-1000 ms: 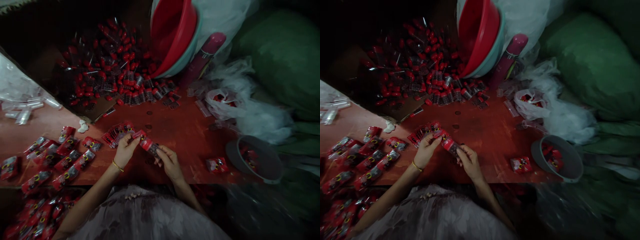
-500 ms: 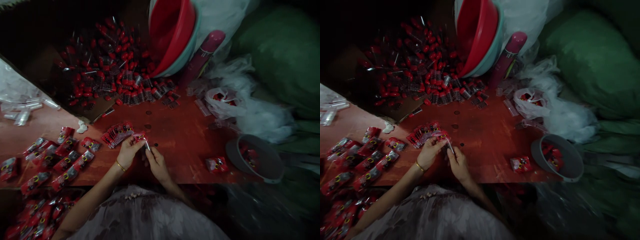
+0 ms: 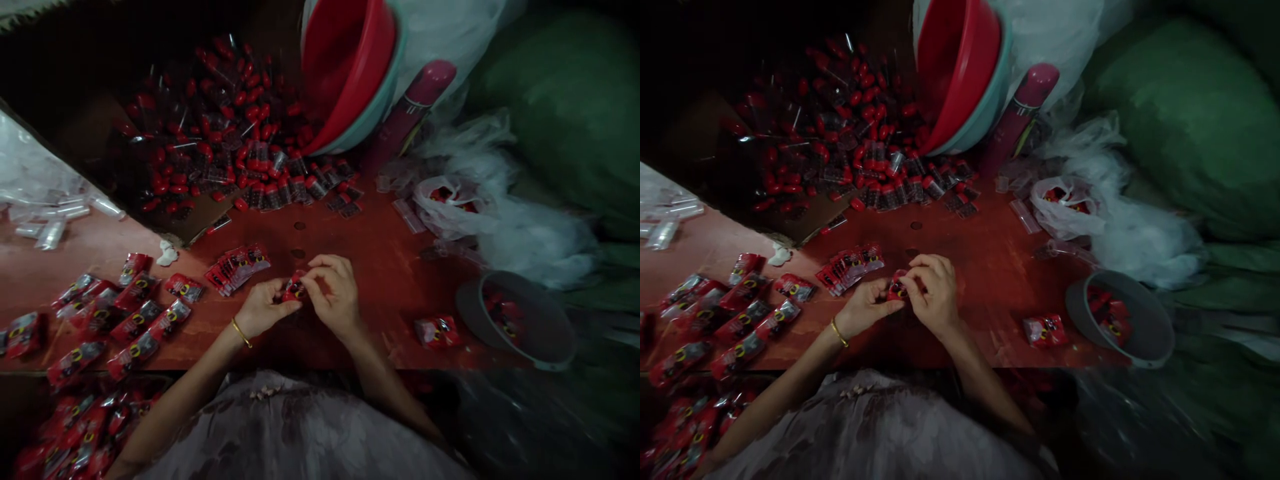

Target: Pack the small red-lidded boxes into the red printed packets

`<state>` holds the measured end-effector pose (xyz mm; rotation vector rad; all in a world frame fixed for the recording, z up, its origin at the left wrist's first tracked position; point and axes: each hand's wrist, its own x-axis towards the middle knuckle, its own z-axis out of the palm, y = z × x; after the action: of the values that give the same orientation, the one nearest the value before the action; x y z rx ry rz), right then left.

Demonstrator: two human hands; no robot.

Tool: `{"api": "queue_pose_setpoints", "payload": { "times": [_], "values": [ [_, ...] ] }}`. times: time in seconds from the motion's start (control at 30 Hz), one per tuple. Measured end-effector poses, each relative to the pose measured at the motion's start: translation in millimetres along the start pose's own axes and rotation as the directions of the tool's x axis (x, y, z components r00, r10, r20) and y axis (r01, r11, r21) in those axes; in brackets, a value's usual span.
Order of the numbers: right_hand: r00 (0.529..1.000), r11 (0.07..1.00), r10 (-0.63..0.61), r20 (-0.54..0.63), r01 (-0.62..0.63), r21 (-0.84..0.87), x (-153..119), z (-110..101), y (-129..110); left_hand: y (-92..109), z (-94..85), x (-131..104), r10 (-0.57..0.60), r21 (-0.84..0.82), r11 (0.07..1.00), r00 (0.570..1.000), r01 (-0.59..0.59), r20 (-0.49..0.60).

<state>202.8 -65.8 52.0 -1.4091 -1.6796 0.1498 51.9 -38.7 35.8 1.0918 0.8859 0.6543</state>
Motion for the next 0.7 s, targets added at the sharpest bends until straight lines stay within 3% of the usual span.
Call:
{"api": "queue_pose_setpoints", "payload": {
  "times": [0.07,0.13,0.17,0.23,0.3,0.37,0.5,0.7],
  "values": [
    [0.983,0.977,0.166,-0.079,-0.153,0.149,-6.3,2.4,3.2,3.7,0.7,-0.3,-0.018,-0.088,0.996,0.998,0.023,0.060],
    [0.942,0.920,0.324,-0.090,-0.292,0.260,-17.1,3.5,5.9,5.9,1.2,1.6,-0.011,-0.200,0.980,1.000,0.015,0.018],
    [0.926,0.887,0.376,-0.032,-0.349,0.301,-23.5,3.9,6.5,6.4,1.4,3.0,-0.007,-0.252,0.968,1.000,0.001,-0.023],
    [0.885,0.807,0.418,0.207,-0.466,0.363,-36.1,5.2,5.5,6.6,2.2,5.7,-0.012,-0.336,0.942,0.996,-0.019,-0.091],
    [0.809,0.717,0.422,0.409,-0.574,0.396,-45.9,8.0,1.6,5.9,3.7,7.2,-0.019,-0.379,0.925,0.993,-0.026,-0.113],
    [0.769,0.649,0.465,0.438,-0.633,0.422,-51.0,12.0,-3.6,4.5,5.8,7.1,-0.005,-0.387,0.921,0.995,-0.035,-0.102],
    [0.793,0.662,0.533,0.294,-0.607,0.439,-51.1,17.8,-10.6,0.1,10.0,3.6,0.035,-0.416,0.908,0.998,-0.052,-0.048],
    [0.887,0.867,0.440,0.141,-0.461,0.192,-50.1,16.7,-11.3,-6.8,19.0,0.1,0.013,-0.450,0.890,0.990,-0.077,-0.142]
  ]
}}
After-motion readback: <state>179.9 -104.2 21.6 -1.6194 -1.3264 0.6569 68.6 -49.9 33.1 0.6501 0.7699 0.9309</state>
